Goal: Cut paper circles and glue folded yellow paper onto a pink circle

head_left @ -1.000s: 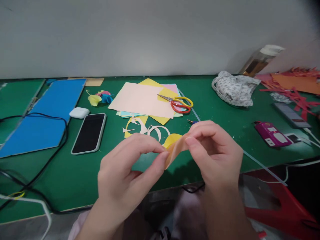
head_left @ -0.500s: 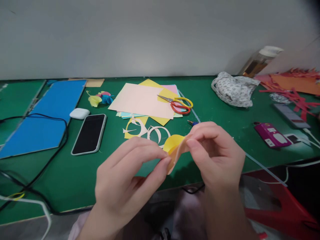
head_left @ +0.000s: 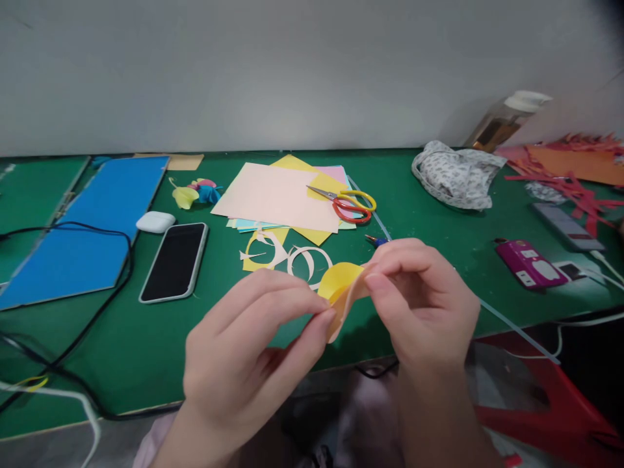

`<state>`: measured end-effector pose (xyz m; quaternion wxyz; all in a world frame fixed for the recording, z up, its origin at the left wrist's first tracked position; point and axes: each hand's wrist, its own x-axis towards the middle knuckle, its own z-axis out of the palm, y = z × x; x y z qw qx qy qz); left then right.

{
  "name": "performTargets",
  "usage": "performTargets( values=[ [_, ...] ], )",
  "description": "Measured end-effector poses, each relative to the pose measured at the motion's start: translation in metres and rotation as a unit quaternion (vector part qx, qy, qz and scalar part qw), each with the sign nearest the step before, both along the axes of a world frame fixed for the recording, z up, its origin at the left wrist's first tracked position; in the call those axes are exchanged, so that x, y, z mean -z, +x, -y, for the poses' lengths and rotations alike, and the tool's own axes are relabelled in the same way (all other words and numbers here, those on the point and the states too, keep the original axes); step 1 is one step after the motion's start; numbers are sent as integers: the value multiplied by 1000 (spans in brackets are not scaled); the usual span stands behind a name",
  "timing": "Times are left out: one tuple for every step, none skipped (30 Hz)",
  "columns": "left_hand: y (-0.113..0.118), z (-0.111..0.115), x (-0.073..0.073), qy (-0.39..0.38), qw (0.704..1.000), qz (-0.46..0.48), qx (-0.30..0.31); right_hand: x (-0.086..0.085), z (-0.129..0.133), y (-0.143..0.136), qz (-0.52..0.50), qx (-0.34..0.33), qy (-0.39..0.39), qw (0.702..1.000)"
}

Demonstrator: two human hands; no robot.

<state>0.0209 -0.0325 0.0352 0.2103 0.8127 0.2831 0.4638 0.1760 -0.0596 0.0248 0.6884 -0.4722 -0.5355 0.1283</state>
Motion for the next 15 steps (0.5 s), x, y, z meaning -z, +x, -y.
performTargets(
  values=[
    [0,0,-1,7,1000,-10,-2,0,0,0,-1,-1,2,1000],
    [-1,0,-2,15,1000,-19,-5,1,0,0,-1,-2,5,1000],
    [-1,0,-3,23,999,-27,-9,1,0,1,1,-2,8,1000],
    [-2,1,-4,29,999,-33,-11,1,0,1,4,-1,11,1000],
    [-2,1,-5,35,999,-38,-10,1,0,1,9,-1,14,1000],
    [-2,1,-6,43,998,-40,-11,1,0,1,16,-2,18,1000],
    [-3,1,-6,49,998,-42,-13,0,0,2,25,-4,21,999],
    [-3,1,-6,54,997,-43,-17,0,0,2,33,-5,22,999],
    [-3,1,-7,58,997,-44,-21,0,0,2,39,-4,22,999],
    [-3,2,-7,61,997,-47,-25,0,1,2,42,-2,22,999],
    [-3,2,-7,64,996,-48,-29,0,1,2,44,0,22,999],
    [-3,2,-7,66,996,-49,-32,0,2,2,43,4,22,999],
    [-3,2,-7,69,996,-50,-33,0,2,2,42,6,22,999],
    [-3,2,-7,74,995,-50,-34,0,3,1,40,9,21,999],
    [-3,2,-8,79,995,-49,-32,0,3,1,38,10,21,999]
  ],
)
